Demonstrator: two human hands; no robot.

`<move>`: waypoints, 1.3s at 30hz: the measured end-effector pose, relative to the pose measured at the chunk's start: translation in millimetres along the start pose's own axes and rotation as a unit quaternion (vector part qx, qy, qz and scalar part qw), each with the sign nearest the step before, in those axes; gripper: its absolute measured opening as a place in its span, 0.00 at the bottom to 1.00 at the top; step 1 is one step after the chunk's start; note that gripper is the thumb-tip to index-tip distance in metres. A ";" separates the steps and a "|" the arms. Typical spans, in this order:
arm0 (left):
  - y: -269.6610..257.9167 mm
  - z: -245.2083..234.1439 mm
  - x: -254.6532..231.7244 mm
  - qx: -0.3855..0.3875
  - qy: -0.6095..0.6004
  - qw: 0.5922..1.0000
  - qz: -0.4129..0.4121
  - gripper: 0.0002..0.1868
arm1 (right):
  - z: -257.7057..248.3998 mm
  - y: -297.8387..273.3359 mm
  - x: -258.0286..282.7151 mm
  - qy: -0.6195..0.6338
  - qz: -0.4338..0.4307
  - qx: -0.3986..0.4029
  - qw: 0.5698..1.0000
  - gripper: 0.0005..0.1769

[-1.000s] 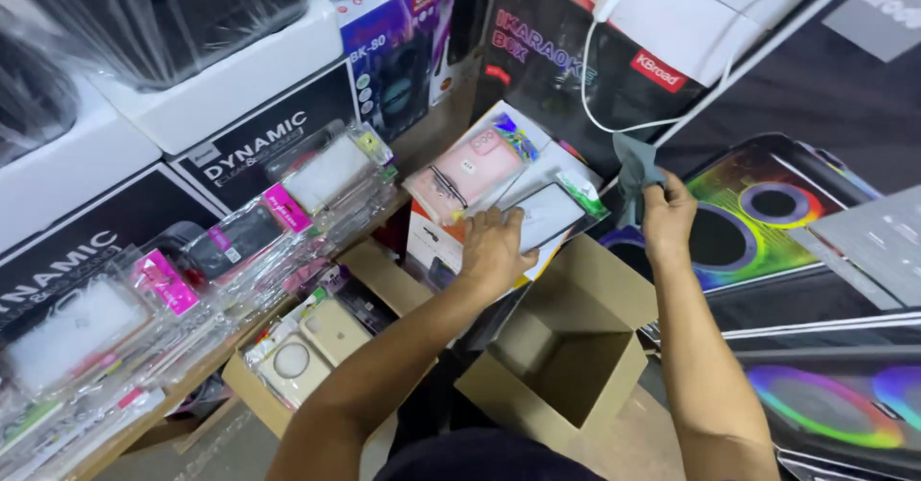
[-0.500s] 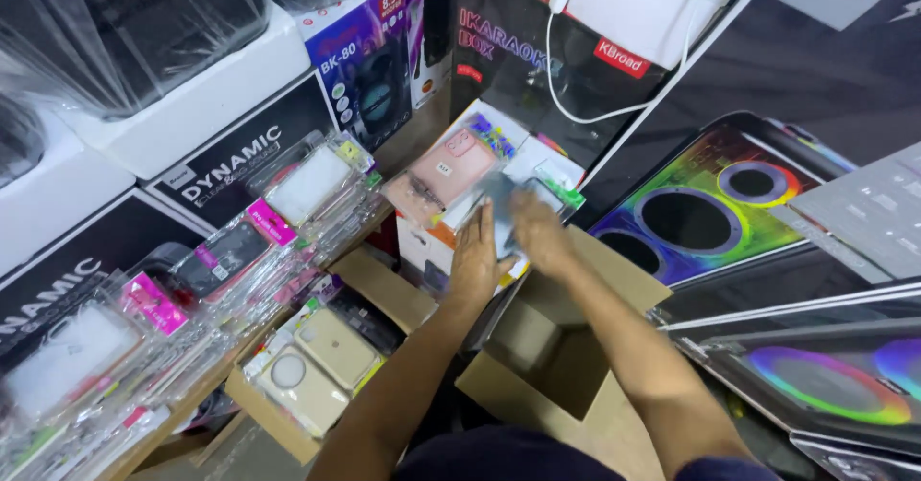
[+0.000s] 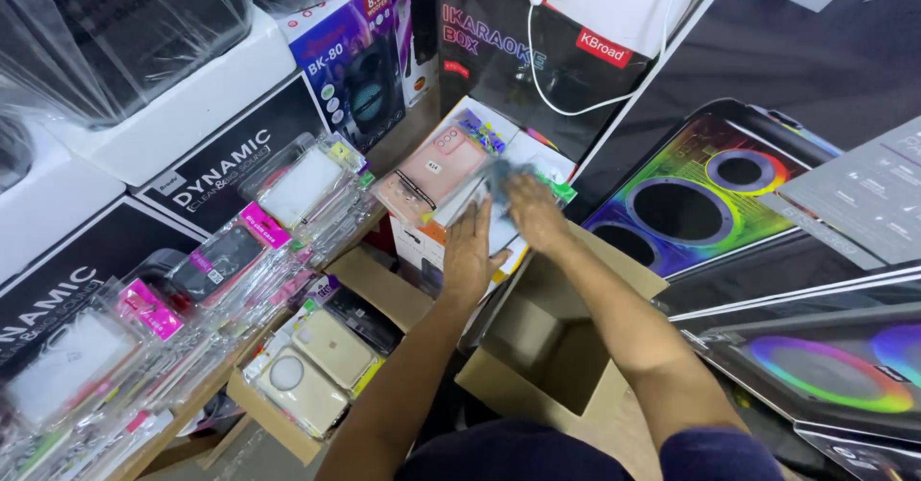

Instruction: Packing and cleaning various phone cases into cardboard boxes.

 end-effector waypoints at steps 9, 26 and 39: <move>1.6 25.7 10.8 0.015 0.073 0.997 0.014 0.30 | -3.9 -6.6 -33.9 -0.087 0.137 -0.054 0.985 0.22; 28.4 33.5 15.8 0.230 -0.349 0.826 -0.377 0.26 | -121.7 -93.4 -61.0 0.295 0.320 -0.124 0.892 0.11; 1.2 36.8 61.6 0.180 -0.542 0.681 -0.459 0.33 | -41.2 -31.1 83.5 0.037 -0.005 -0.040 0.998 0.26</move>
Point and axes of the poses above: each hand's wrist, its own y-axis towards the middle knuckle, its own z-axis out of the palm, x = y × z, the point moved 3 cm from there along y, towards the middle knuckle, and after that the axes turned 3 degrees about -x, right-handed, at the moved point
